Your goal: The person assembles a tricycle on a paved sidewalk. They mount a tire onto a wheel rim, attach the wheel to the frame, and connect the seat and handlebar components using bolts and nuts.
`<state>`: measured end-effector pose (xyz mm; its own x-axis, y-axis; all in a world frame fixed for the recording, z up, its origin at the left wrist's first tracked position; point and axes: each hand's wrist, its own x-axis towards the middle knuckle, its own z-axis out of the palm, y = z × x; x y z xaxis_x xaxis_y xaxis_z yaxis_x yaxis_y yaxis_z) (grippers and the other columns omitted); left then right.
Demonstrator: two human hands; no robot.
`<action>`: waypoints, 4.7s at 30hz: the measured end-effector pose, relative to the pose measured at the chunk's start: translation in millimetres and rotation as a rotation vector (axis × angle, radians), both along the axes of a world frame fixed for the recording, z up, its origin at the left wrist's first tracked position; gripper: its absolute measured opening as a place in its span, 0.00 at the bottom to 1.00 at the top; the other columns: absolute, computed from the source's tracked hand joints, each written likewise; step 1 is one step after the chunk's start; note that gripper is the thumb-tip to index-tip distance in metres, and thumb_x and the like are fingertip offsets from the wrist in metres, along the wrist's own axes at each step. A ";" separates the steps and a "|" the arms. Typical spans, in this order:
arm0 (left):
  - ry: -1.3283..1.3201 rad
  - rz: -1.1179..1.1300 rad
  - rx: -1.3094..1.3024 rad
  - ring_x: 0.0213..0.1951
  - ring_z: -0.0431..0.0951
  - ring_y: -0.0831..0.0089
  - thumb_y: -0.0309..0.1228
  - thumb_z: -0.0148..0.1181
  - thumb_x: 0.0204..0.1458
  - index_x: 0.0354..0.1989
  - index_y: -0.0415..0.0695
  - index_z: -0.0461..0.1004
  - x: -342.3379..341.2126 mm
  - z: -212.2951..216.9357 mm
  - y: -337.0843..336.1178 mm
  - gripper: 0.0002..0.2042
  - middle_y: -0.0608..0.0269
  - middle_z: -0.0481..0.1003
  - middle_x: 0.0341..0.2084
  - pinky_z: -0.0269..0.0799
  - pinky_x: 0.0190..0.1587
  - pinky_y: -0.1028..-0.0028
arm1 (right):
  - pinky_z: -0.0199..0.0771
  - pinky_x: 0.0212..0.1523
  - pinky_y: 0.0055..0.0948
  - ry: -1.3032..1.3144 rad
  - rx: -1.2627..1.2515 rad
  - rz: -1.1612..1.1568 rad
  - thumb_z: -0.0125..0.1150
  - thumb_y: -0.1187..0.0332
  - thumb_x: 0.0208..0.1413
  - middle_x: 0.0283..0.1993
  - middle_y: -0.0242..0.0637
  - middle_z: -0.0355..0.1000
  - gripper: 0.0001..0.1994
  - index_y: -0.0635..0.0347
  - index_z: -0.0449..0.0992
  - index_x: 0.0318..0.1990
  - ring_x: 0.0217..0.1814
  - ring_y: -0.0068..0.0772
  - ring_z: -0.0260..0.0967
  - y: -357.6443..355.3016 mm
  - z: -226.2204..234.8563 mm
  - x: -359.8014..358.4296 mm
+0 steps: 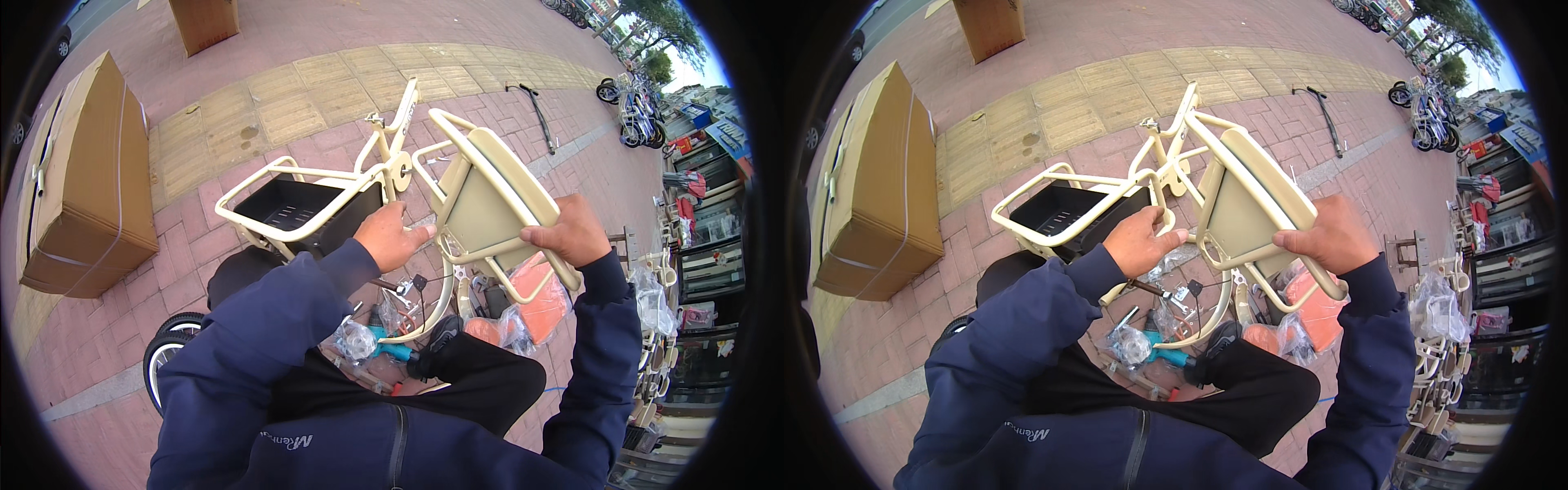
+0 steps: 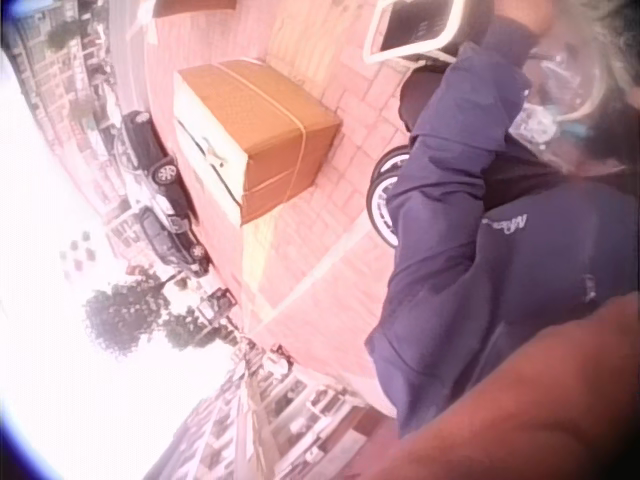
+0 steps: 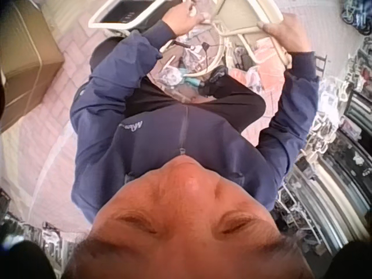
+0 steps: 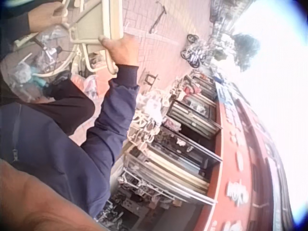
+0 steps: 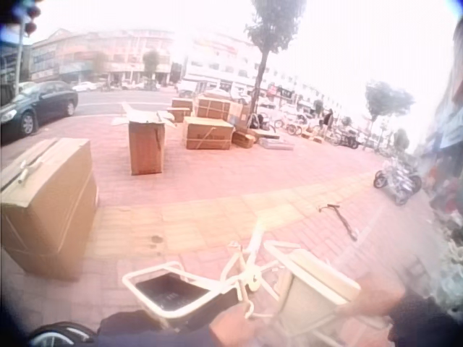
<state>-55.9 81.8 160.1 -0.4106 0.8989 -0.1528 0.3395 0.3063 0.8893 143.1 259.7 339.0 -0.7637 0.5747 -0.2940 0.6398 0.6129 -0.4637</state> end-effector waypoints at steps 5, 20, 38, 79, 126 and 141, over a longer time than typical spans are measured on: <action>-0.398 0.171 0.428 0.50 0.75 0.58 0.59 0.53 0.57 0.53 0.28 0.67 -44.1 18.6 7.3 0.38 0.44 0.76 0.44 0.68 0.54 0.68 | 0.73 0.31 0.27 0.235 -0.138 0.073 0.72 0.64 0.44 0.26 0.38 0.77 0.17 0.73 0.80 0.35 0.27 0.24 0.72 -46.2 71.9 -47.9; -1.053 0.613 0.991 0.42 0.79 0.64 0.45 0.40 0.67 0.50 0.38 0.71 -221.9 33.6 -79.7 0.21 0.54 0.77 0.42 0.75 0.48 0.63 | 0.44 0.14 0.19 1.003 -0.507 -0.290 0.54 0.53 0.64 0.18 0.19 0.50 0.17 0.55 0.65 0.30 0.14 0.13 0.43 -9.7 30.3 -126.5; -1.035 0.681 0.906 0.46 0.78 0.58 0.46 0.35 0.68 0.52 0.38 0.70 -249.1 24.7 -89.3 0.24 0.49 0.76 0.46 0.74 0.53 0.59 | 0.74 0.36 0.23 0.931 -1.371 -0.463 0.49 0.69 0.65 0.39 0.32 0.69 0.17 0.67 0.64 0.59 0.37 0.23 0.69 -60.0 -177.6 -85.2; -1.018 0.624 0.893 0.45 0.80 0.60 0.44 0.37 0.68 0.53 0.38 0.70 -243.2 34.2 -85.6 0.22 0.50 0.77 0.46 0.78 0.51 0.62 | 0.71 0.28 0.21 0.846 -1.066 -0.641 0.56 0.68 0.63 0.34 0.33 0.71 0.07 0.61 0.68 0.43 0.28 0.20 0.66 -22.9 -217.6 -121.9; -0.982 0.628 0.841 0.47 0.78 0.58 0.44 0.36 0.68 0.53 0.38 0.69 -252.2 31.3 -89.1 0.22 0.49 0.76 0.47 0.74 0.54 0.60 | 0.65 0.18 0.20 0.712 -0.631 -0.564 0.59 0.67 0.60 0.27 0.32 0.71 0.11 0.69 0.73 0.42 0.18 0.18 0.61 -26.0 -217.6 -136.2; -1.065 0.606 0.869 0.46 0.79 0.59 0.44 0.39 0.67 0.53 0.39 0.70 -252.2 25.6 -90.4 0.21 0.51 0.76 0.47 0.77 0.51 0.61 | 0.71 0.29 0.20 0.861 -1.237 -0.603 0.55 0.70 0.63 0.32 0.31 0.69 0.05 0.61 0.68 0.41 0.28 0.20 0.66 -14.5 -242.3 -130.4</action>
<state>-308.1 -8.6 185.6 -0.7864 0.6032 -0.1335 -0.5468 -0.5790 0.6048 12.7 245.1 96.7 -0.7010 0.5854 -0.4073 -0.0593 -0.6170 -0.7847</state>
